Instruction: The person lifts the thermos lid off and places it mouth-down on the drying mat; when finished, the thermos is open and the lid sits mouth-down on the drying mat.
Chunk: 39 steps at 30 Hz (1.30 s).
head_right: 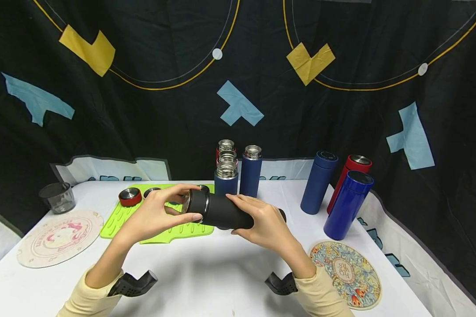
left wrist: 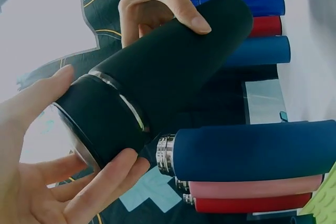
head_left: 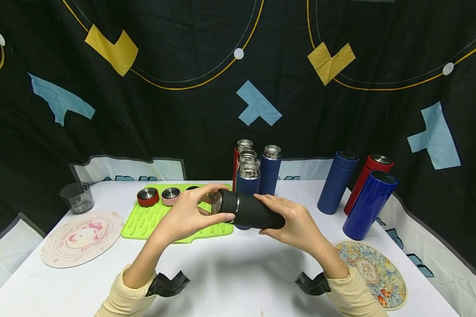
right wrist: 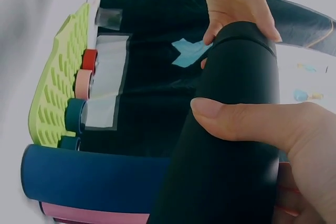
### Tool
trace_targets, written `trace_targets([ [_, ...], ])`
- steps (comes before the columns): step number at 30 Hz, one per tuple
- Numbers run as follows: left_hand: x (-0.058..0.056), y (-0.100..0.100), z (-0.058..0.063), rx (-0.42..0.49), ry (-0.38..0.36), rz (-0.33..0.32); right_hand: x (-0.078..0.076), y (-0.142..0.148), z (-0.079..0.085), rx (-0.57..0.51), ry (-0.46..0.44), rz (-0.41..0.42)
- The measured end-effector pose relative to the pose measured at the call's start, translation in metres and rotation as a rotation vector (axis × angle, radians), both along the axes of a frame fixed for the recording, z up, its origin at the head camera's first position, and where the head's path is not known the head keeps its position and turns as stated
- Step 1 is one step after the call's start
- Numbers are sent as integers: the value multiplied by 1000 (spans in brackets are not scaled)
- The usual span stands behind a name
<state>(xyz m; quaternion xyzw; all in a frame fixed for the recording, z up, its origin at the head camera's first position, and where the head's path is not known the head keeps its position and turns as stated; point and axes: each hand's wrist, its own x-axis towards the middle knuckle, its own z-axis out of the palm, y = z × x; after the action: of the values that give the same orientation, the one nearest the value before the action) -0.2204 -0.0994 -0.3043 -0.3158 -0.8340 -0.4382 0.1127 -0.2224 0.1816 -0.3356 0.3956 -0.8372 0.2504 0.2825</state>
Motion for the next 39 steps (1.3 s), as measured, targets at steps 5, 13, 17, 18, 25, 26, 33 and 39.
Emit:
trace_targets([
  [5, -1, -1, 0, -19, 26, -35, -1, 2, 0, -3, -12, 4],
  [13, -3, -6, 3, -51, 187, -200, -4, 9, -1, -58, -210, 100],
  [17, -2, -7, 4, -40, 199, -208, -3, 9, 1, -59, -227, 106],
  [18, -2, -7, 4, -30, 190, -206, -2, 9, 1, -58, -221, 102],
  [25, -4, -7, 1, 37, 144, -177, -3, 6, 1, -44, -140, 57],
  [26, -4, -7, 1, 43, 139, -163, -3, 5, 1, -39, -124, 48],
  [33, -2, -9, 3, 57, 55, 23, -3, 7, 1, -18, -27, -28],
  [39, -1, -13, 6, 45, 40, 53, -5, 9, 3, -42, -23, -18],
])
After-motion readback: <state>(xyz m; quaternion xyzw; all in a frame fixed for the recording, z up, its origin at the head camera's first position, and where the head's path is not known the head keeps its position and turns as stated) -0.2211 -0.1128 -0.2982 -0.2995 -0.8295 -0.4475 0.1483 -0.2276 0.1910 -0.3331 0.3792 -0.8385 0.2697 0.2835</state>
